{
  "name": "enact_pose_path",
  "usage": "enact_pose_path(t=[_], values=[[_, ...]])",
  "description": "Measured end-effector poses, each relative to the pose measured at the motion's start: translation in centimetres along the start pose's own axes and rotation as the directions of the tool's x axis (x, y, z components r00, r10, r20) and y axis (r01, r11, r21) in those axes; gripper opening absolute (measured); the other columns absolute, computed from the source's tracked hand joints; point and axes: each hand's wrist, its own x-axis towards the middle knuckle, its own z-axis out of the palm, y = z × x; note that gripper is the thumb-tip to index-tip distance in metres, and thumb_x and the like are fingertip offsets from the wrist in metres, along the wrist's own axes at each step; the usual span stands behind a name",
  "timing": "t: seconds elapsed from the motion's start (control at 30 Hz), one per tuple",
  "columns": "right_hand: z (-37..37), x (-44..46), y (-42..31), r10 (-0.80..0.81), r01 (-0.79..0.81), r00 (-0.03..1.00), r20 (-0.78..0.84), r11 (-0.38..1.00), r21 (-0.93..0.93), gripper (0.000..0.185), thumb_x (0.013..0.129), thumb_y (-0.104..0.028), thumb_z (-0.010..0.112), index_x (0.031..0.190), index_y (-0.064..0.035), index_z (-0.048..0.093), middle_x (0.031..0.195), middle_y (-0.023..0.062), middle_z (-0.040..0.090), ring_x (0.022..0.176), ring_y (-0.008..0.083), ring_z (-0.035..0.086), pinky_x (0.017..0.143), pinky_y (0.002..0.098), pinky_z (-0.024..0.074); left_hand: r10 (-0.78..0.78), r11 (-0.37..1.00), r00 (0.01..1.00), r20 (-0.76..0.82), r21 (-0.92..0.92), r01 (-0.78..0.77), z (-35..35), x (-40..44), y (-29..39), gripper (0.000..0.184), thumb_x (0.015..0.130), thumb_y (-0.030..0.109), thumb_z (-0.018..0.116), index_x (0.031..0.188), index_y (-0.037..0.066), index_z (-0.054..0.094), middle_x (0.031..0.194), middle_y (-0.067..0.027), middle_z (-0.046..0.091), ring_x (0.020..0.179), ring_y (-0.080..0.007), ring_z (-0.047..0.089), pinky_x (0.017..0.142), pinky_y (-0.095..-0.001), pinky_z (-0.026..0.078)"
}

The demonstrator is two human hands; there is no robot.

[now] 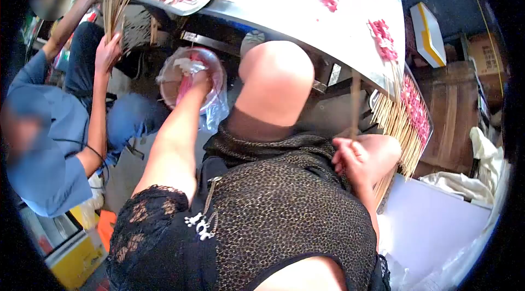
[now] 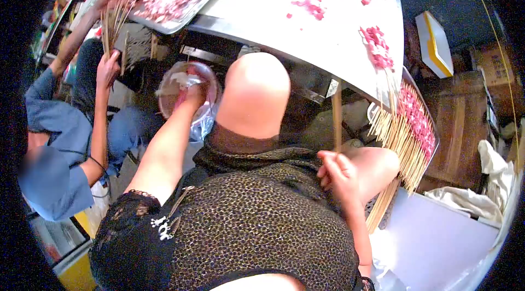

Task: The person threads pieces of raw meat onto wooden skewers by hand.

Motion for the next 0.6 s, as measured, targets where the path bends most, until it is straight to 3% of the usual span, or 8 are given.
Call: enact_pose_path(t=[0.03, 0.07, 0.1, 0.17, 0.23, 0.37, 0.5, 0.6], values=[[-0.5, 0.3, 2.3, 0.045, -0.043, 0.998, 0.053, 0.998, -0.046, 0.026, 0.093, -0.023, 0.049, 0.106, -0.0022, 0.059, 0.066, -0.0004, 0.057, 0.053, 0.0068, 0.049, 0.047, 0.0183, 0.0377, 0.062, 0.995, 0.998, -0.033, -0.082, -0.065, 0.0, -0.1, -0.7, 0.034, 0.088, 0.026, 0.044, 0.109, 0.003, 0.059, 0.107, -0.0194, 0.061, 0.100, -0.0300, 0.058, 0.085, -0.0396, 0.044], [-0.6, 0.4, 4.8, -0.033, 0.036, 0.998, 0.051, 0.997, -0.069, 0.025, 0.093, -0.024, 0.051, 0.102, -0.0021, 0.060, 0.065, -0.0026, 0.054, 0.054, 0.0050, 0.045, 0.048, 0.0181, 0.0341, 0.263, 0.929, 0.958, -0.117, 0.298, -0.218, -2.0, -1.9, 0.3, 0.032, 0.088, 0.024, 0.044, 0.106, 0.003, 0.060, 0.107, -0.0225, 0.060, 0.099, -0.0340, 0.058, 0.084, -0.0423, 0.045], [-0.9, 0.6, 6.4, 0.025, -0.024, 0.999, 0.033, 1.000, -0.016, 0.025, 0.093, -0.024, 0.051, 0.098, -0.0017, 0.061, 0.062, -0.0038, 0.051, 0.052, 0.0049, 0.042, 0.049, 0.0184, 0.0323, 0.349, 0.909, 0.930, -0.118, 0.285, -0.305, -3.7, -3.4, 1.6, 0.030, 0.088, 0.021, 0.043, 0.104, 0.004, 0.061, 0.105, -0.0242, 0.059, 0.098, -0.0377, 0.057, 0.082, -0.0440, 0.046], [-1.6, 0.8, 6.4, 0.018, -0.022, 0.999, 0.030, 0.991, 0.133, 0.028, 0.094, -0.026, 0.048, 0.097, -0.0013, 0.061, 0.059, -0.0033, 0.048, 0.051, 0.0049, 0.041, 0.047, 0.0190, 0.0312, 0.357, 0.777, 0.934, 0.030, 0.545, -0.315, -7.0, -6.4, 3.7, 0.027, 0.083, 0.016, 0.043, 0.099, 0.004, 0.062, 0.098, -0.0262, 0.059, 0.091, -0.0408, 0.058, 0.080, -0.0464, 0.047], [-2.5, 1.9, 5.2, -0.088, 0.074, 0.995, 0.054, 0.974, 0.212, 0.032, 0.095, -0.029, 0.044, 0.095, -0.0014, 0.061, 0.057, -0.0025, 0.047, 0.050, 0.0050, 0.039, 0.046, 0.0191, 0.0297, 0.365, 0.737, 0.931, -0.012, 0.615, -0.281, -10.0, -10.8, 8.6, 0.023, 0.082, 0.014, 0.047, 0.094, 0.006, 0.064, 0.090, -0.0217, 0.062, 0.084, -0.0368, 0.061, 0.075, -0.0451, 0.048], [-2.6, 5.3, 0.4, -0.242, 0.260, 0.965, -0.098, 0.925, 0.277, 0.033, 0.096, -0.029, 0.042, 0.091, -0.0020, 0.061, 0.054, -0.0017, 0.046, 0.042, 0.0050, 0.034, 0.039, 0.0197, 0.0251, 0.670, 0.738, 0.659, -0.342, 0.403, -0.541, -13.1, -16.3, 19.8, 0.014, 0.080, 0.012, 0.062, 0.093, 0.008, 0.066, 0.084, -0.0117, 0.065, 0.073, -0.0252, 0.064, 0.064, -0.0311, 0.050], [-2.4, 9.3, -4.8, -0.433, 0.441, 0.895, -0.108, 0.821, 0.363, 0.036, 0.095, -0.028, 0.042, 0.085, -0.0008, 0.062, 0.052, -0.0028, 0.042, 0.040, 0.0039, 0.032, 0.037, 0.0187, 0.0228, 0.853, 0.518, 0.447, -0.271, 0.331, -0.788, -13.5, -19.0, 31.2, 0.013, 0.082, 0.012, 0.061, 0.093, 0.006, 0.064, 0.083, -0.0124, 0.064, 0.076, -0.0251, 0.063, 0.066, -0.0317, 0.048], [-2.0, 11.7, -7.0, -0.421, 0.432, 0.898, -0.124, 0.799, 0.418, 0.037, 0.095, -0.028, 0.042, 0.088, 0.0012, 0.063, 0.051, -0.0037, 0.041, 0.040, 0.0030, 0.032, 0.037, 0.0184, 0.0236, 0.939, 0.336, 0.330, -0.101, 0.490, -0.805, -11.4, -17.0, 36.9, 0.015, 0.081, 0.015, 0.061, 0.093, 0.007, 0.065, 0.080, -0.0131, 0.064, 0.074, -0.0258, 0.064, 0.065, -0.0340, 0.049]])
